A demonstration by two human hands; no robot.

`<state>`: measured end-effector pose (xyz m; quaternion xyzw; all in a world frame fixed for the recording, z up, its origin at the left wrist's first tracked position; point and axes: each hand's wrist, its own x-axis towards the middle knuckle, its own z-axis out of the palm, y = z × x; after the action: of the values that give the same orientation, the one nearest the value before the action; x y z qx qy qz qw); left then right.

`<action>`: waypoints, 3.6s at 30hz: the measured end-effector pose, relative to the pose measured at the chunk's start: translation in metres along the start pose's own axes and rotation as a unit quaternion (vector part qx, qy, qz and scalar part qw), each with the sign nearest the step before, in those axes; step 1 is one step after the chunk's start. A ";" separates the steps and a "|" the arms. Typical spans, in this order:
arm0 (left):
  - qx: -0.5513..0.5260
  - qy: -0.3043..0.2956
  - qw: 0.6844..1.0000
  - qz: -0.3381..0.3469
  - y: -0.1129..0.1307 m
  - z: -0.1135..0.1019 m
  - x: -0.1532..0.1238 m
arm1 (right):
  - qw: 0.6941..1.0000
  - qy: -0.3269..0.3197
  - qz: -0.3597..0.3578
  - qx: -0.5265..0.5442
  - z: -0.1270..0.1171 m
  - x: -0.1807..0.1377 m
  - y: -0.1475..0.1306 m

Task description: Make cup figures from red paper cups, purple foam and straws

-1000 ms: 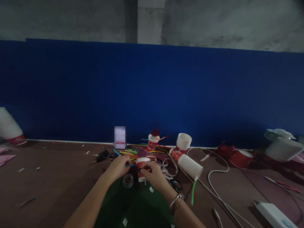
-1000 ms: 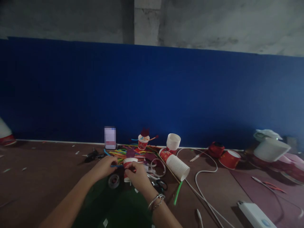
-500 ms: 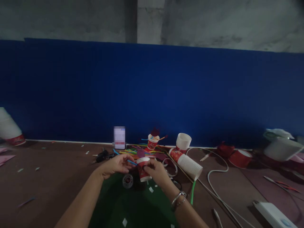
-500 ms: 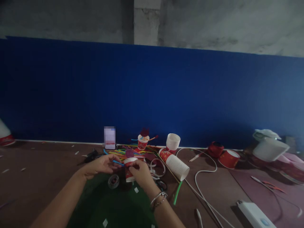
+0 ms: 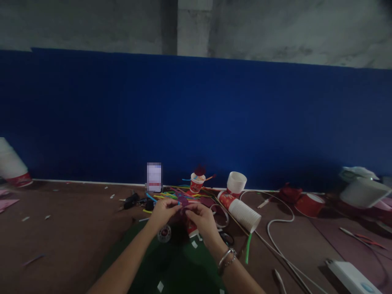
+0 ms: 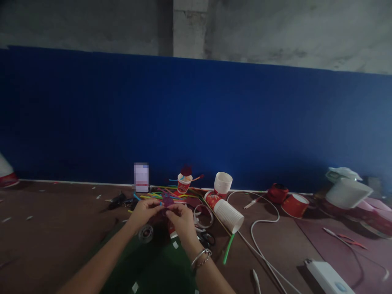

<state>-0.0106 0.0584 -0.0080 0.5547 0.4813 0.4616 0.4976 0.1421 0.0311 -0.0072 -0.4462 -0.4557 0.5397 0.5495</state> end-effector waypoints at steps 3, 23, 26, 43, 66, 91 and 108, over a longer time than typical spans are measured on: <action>0.028 0.010 0.999 0.016 0.001 0.007 -0.003 | 0.996 0.006 0.019 0.082 0.003 -0.003 -0.005; 0.073 -0.036 0.991 0.102 -0.002 0.017 -0.011 | 0.994 0.052 0.012 0.096 0.001 0.000 -0.004; 0.060 -0.046 0.992 0.104 -0.002 0.018 -0.013 | 0.994 0.050 0.005 0.097 0.002 0.001 0.000; 0.090 0.023 0.990 0.108 0.001 0.013 -0.010 | 0.973 0.041 -0.093 -0.206 -0.005 -0.002 -0.009; -0.080 0.136 0.987 -0.036 -0.004 -0.003 0.003 | 0.821 0.023 -0.035 -0.569 0.001 -0.016 -0.013; -0.092 0.137 0.985 0.049 0.004 -0.008 0.002 | 0.905 -0.037 -0.101 -0.412 -0.009 -0.009 -0.015; 0.020 -0.013 0.994 0.104 0.004 -0.006 0.001 | 0.965 -0.011 -0.165 -0.204 -0.029 0.015 -0.011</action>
<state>-0.0160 0.0596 -0.0038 0.6176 0.4233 0.4942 0.4418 0.1726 0.0455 -0.0013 -0.4614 -0.6293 0.3419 0.5236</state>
